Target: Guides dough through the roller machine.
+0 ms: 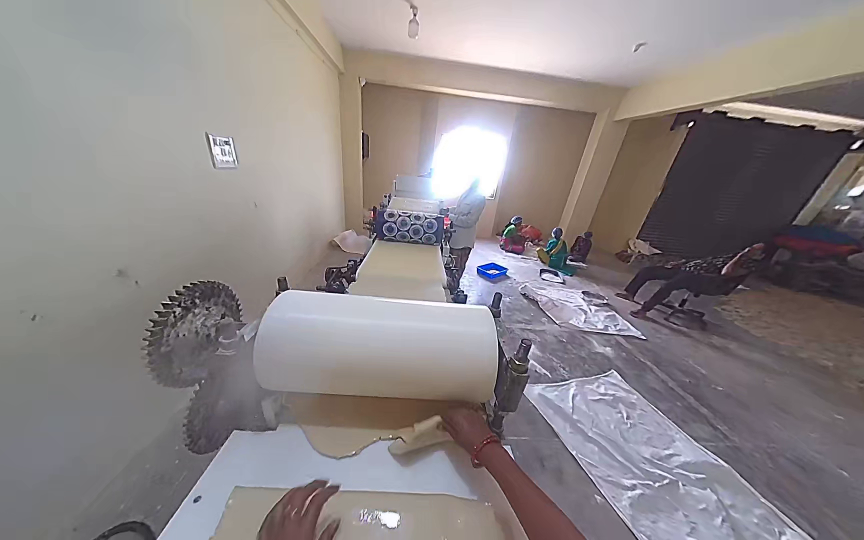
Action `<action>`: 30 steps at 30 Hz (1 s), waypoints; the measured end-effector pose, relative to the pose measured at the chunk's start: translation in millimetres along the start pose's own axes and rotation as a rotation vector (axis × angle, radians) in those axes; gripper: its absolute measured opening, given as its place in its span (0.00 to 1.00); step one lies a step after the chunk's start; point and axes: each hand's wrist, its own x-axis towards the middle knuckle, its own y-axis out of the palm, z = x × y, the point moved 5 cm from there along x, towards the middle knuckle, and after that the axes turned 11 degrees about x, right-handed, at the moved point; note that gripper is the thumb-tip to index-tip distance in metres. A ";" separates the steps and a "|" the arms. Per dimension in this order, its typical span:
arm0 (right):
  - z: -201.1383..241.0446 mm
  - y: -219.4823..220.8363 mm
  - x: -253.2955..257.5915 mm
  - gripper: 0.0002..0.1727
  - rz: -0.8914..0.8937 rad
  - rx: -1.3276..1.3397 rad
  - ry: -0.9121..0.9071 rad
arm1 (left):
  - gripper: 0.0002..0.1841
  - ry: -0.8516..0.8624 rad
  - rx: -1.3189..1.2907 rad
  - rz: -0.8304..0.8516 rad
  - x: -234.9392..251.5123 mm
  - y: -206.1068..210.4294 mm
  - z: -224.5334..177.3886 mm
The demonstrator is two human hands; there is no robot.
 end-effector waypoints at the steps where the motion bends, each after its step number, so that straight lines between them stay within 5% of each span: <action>1: 5.6 0.1 3.5 0.22 -0.132 -0.013 0.032 | 0.20 0.036 0.000 0.012 25.3 13.3 -1.8; 4: 20.9 26.3 7.2 0.20 -0.461 -0.168 -0.069 | 0.20 -0.027 -0.019 0.226 91.4 59.5 -4.7; 7: 34.3 46.4 3.6 0.24 -0.382 -0.250 -0.162 | 0.24 -0.063 0.031 0.409 127.9 104.7 -3.2; 10: 34.1 47.7 6.1 0.22 -0.433 -0.234 -0.159 | 0.24 0.039 0.100 0.402 147.4 133.6 -7.6; 13: 31.1 39.3 19.1 0.15 -0.685 -0.232 -0.168 | 0.29 -0.040 0.086 0.368 161.8 139.6 -24.5; 20: 25.4 29.4 -5.9 0.21 -0.314 0.121 -0.117 | 0.24 -0.382 -0.060 0.391 155.5 126.1 -62.9; 23: 20.1 29.6 -29.9 0.38 -0.361 0.182 -0.203 | 0.24 -0.553 -0.339 0.427 166.0 117.5 -60.6; 26: 13.5 25.7 -39.6 0.54 -0.569 0.292 -0.285 | 0.15 -0.794 -0.897 0.286 163.2 109.7 -69.0; 28: 9.3 20.6 -36.9 0.61 -0.487 0.300 -0.374 | 0.10 -0.995 -1.350 0.241 154.5 106.6 -80.9; 30: 9.6 23.0 -32.7 0.58 -0.314 0.237 -0.378 | 0.11 -1.043 -1.493 0.277 143.4 103.8 -89.7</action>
